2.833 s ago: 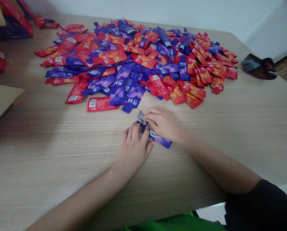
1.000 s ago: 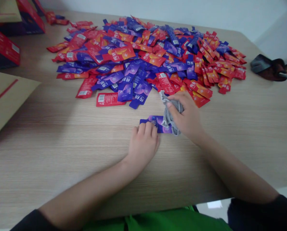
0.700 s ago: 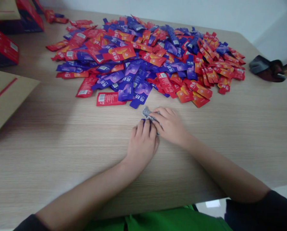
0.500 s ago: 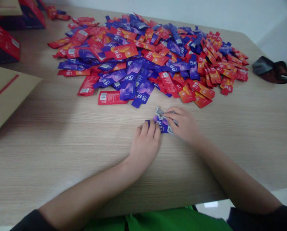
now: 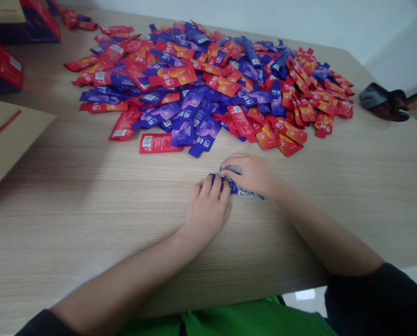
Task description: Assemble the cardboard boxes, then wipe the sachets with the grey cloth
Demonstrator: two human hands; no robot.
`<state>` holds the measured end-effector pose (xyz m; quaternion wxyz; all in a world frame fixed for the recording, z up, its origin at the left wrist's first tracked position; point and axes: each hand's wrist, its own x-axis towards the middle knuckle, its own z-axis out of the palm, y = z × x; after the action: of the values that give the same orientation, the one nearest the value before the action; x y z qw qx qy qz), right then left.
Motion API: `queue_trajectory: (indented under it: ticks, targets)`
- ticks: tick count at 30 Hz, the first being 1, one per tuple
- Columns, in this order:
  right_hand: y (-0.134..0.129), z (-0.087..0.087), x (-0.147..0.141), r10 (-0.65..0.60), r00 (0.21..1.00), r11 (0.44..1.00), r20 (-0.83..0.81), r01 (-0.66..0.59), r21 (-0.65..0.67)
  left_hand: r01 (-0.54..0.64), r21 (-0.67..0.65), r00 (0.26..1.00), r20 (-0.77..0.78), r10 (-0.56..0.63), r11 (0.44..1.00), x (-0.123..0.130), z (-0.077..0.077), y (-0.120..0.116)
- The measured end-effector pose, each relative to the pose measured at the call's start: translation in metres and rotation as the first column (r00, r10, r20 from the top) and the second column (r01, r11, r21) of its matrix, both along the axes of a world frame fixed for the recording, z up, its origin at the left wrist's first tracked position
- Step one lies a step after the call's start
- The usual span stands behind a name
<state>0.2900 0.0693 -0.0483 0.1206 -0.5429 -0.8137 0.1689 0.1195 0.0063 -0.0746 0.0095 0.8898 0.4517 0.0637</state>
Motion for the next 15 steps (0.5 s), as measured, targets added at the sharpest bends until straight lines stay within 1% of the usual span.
queue_trajectory:
  ticks: [4, 7, 9, 13, 15]
  targets:
    - [0.002, -0.006, 0.003, -0.001, 0.999, 1.000, -0.044, 0.001, 0.015, 0.019, -0.013, 1.000, 0.017, -0.019, 1.000, 0.000, 0.000, 0.001]
    - [0.002, -0.006, 0.013, -0.030, 0.999, 1.000, -0.041, 0.029, -0.008, 0.021, -0.016, 1.000, 0.023, -0.021, 1.000, -0.001, 0.000, 0.001]
    - [0.002, -0.004, 0.020, -0.052, 0.999, 0.999, -0.011, 0.052, -0.007, 0.015, -0.016, 1.000, 0.020, -0.015, 1.000, -0.001, 0.000, 0.001]
    - [0.001, -0.002, 0.027, -0.089, 0.994, 0.994, 0.058, 0.085, 0.065, 0.021, -0.020, 1.000, 0.017, -0.020, 1.000, 0.000, 0.000, 0.000]
    - [-0.001, -0.002, 0.026, -0.105, 0.993, 0.991, 0.056, 0.100, 0.095, 0.021, -0.021, 1.000, 0.015, -0.020, 1.000, 0.000, 0.001, 0.000]
